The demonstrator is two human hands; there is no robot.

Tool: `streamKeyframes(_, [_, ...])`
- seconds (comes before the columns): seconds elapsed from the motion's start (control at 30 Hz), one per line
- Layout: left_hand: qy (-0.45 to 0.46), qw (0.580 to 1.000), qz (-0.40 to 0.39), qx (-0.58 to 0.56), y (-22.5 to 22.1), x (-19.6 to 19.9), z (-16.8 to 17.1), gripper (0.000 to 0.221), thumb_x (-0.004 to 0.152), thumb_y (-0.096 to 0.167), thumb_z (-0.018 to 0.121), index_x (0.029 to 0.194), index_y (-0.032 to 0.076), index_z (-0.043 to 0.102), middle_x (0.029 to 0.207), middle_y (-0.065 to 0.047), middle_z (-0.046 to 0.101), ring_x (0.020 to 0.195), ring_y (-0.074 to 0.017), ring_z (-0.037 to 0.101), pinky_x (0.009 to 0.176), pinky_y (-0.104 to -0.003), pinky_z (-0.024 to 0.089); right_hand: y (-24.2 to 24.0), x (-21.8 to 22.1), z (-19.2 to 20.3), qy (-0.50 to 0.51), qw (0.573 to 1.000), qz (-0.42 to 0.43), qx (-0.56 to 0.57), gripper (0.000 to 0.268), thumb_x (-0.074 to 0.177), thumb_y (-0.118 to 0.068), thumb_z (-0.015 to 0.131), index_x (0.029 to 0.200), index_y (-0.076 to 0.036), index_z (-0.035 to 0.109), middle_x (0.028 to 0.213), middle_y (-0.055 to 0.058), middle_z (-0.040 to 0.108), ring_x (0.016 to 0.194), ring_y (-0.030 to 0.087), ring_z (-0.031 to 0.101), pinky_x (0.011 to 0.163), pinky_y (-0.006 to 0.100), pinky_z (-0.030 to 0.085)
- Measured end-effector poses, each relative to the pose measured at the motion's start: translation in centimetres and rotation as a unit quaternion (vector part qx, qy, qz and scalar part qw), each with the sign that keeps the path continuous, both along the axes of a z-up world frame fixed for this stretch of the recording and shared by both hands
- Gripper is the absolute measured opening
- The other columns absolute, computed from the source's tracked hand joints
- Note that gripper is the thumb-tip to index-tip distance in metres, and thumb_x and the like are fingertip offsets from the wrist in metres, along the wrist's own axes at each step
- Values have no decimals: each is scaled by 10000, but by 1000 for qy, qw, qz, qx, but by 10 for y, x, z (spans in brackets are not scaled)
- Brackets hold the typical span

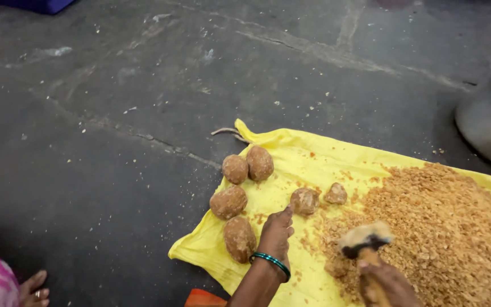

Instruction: The person sits on the floor beside a yellow cloth holding a pile of crumbled jaggery and several solid jaggery blocks. They hold each block steady with one hand and strike it with a wooden mallet, breaking it into crumbs that join the pile, then move to the next block.

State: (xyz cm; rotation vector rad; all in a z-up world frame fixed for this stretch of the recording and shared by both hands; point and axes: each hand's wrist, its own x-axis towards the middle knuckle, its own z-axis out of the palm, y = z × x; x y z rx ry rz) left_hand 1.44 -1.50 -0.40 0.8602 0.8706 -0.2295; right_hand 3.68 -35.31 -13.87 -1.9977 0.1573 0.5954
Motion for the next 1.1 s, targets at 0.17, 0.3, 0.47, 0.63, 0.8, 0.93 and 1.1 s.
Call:
streamKeyframes(0.17, [-37,995,88,18,11,-12,21,466,887,403,705,1197,65,626,1211,-45,654,1128,-202,548,1026,-372,420,-39,15,43,60,949,-31,308,437,1013,-251,715,1205,104,547,711,220,591,541,300,598,437,433,514])
streamKeyframes(0.3, [-114,990,79,-1,7,2,25,451,892,377,705,1192,50,621,1192,-58,623,1097,-204,521,982,-358,391,61,3,97,128,944,-107,283,366,985,-249,707,1220,-31,531,661,118,523,493,241,514,409,409,451])
streamKeyframes(0.47, [-92,994,60,-11,18,-1,-12,396,954,388,724,1141,52,628,1037,-53,575,950,-214,445,856,-461,252,25,5,17,247,856,31,453,285,1108,-300,653,1289,-139,502,671,24,567,449,186,541,354,355,507])
streamKeyframes(0.63, [-108,989,98,24,23,-13,15,315,906,364,688,1046,83,661,998,-14,678,969,-151,579,943,-349,437,1,-6,143,67,922,-7,381,261,1049,-239,609,1196,-34,542,651,70,588,411,152,531,314,318,515])
streamKeyframes(0.8, [-170,982,79,25,1,-4,31,304,929,339,697,985,49,624,967,-29,670,923,-140,552,943,-351,444,-8,-1,123,26,957,-106,268,249,1049,-249,571,1160,-30,534,652,59,526,435,147,487,357,315,455])
streamKeyframes(0.93, [-101,995,14,16,4,-3,38,273,944,352,660,985,87,610,959,-15,662,930,-140,570,909,-325,411,-4,12,70,101,969,-197,110,267,1013,-264,555,1149,-34,563,674,67,490,493,172,440,424,332,378])
streamKeyframes(1.1, [-154,985,52,59,19,-13,-1,189,881,204,698,956,45,628,963,-18,674,923,-147,592,899,-342,486,-52,15,90,193,880,-123,416,239,1003,-337,562,1083,-118,510,623,-2,467,444,122,476,345,303,417])
